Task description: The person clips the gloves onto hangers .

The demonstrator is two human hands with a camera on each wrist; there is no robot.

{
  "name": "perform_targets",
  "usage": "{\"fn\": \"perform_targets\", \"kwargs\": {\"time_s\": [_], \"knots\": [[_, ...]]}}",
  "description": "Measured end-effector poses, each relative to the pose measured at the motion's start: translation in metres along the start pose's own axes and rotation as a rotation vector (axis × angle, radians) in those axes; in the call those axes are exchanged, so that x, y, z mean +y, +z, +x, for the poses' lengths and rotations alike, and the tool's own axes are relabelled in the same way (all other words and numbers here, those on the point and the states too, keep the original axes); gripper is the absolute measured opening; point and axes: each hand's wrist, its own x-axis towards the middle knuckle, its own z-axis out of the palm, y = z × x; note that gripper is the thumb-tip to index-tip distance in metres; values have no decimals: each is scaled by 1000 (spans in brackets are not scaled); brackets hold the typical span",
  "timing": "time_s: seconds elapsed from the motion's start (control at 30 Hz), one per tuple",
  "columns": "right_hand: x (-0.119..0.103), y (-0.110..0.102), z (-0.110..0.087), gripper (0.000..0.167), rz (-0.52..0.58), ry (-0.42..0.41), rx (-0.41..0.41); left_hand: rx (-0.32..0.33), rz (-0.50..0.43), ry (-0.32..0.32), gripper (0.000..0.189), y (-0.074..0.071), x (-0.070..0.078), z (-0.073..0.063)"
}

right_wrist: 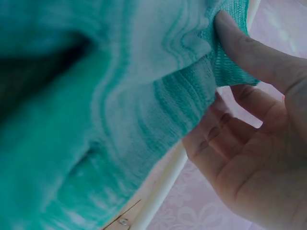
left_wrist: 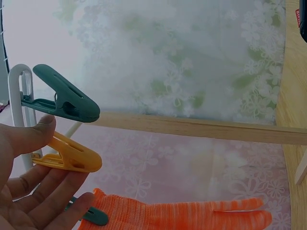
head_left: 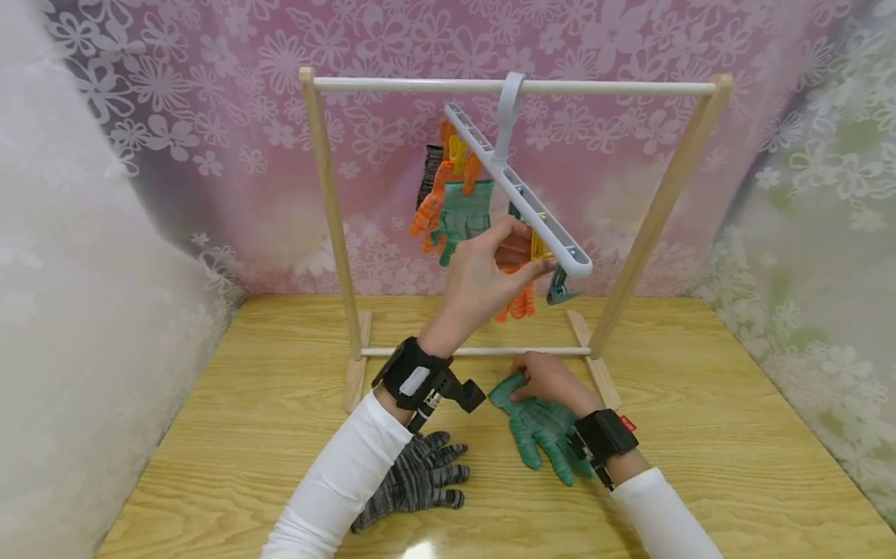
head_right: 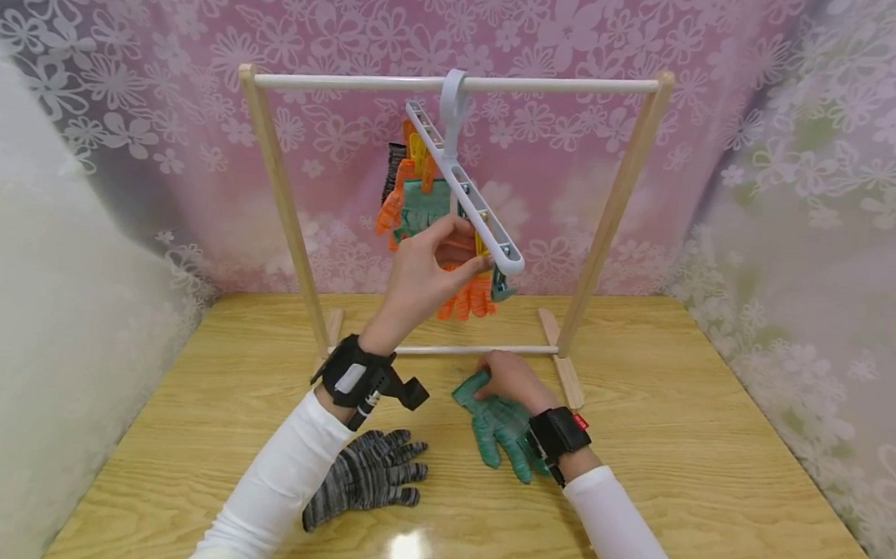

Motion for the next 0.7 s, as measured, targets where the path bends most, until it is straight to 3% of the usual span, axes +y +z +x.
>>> {"fn": "perform_targets", "kwargs": {"time_s": [0.33,0.7], "knots": [[11,-6,-7,27,159,-79,137,-4,19,-23,32,-1,-3,-1],[3,-15,-11,17,324,-122,245,-19,28,-44,25,0,-3,1]]}}
